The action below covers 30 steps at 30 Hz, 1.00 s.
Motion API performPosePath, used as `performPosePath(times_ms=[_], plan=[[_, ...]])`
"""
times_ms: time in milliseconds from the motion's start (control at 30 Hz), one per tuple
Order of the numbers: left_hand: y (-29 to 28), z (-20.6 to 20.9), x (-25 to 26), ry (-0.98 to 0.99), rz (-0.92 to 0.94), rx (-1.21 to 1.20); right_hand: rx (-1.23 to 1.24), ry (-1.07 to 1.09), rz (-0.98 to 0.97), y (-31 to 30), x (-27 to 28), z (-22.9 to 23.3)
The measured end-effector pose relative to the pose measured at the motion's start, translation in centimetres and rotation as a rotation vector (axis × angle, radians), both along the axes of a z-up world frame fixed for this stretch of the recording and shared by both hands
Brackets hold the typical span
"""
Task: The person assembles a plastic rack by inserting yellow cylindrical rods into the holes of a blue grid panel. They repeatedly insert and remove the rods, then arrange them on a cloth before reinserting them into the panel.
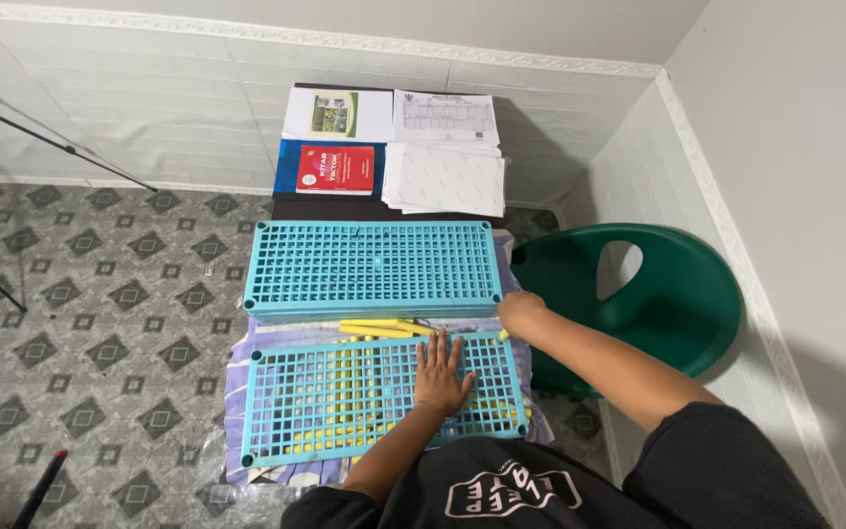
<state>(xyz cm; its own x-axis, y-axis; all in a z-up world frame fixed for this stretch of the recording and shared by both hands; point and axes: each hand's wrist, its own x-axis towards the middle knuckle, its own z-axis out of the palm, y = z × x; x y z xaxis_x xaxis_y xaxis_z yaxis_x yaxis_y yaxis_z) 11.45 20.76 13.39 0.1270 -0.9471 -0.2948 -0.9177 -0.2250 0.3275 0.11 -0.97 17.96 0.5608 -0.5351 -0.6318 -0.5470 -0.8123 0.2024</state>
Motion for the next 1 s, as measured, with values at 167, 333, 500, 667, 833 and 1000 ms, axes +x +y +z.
performPosePath(times_ms=[167, 333, 500, 667, 833, 1000], plan=[[-0.3, 0.3, 0.0, 0.000, 0.001, 0.002, -0.027, -0.109, 0.212, -0.8, -1.6, 0.0], [-0.2, 0.6, 0.1, 0.006, -0.007, 0.030, -0.071, -0.383, 0.441, -0.8, -3.5, 2.0], [-0.1, 0.8, 0.1, -0.009, -0.013, 0.011, -0.021, -0.525, -0.268, 1.6, -3.5, 5.6], [0.2, 0.3, 0.0, 0.023, 0.021, -0.057, -0.114, -0.688, -0.581, 4.2, -3.3, 5.0], [-0.1, 0.0, -0.1, 0.013, 0.016, -0.069, -0.091, -0.879, -0.351, 3.6, -4.6, 3.0], [-0.1, 0.2, -0.1, -0.006, 0.010, -0.052, 0.076, -0.766, -0.153, 1.9, -6.2, 4.0]])
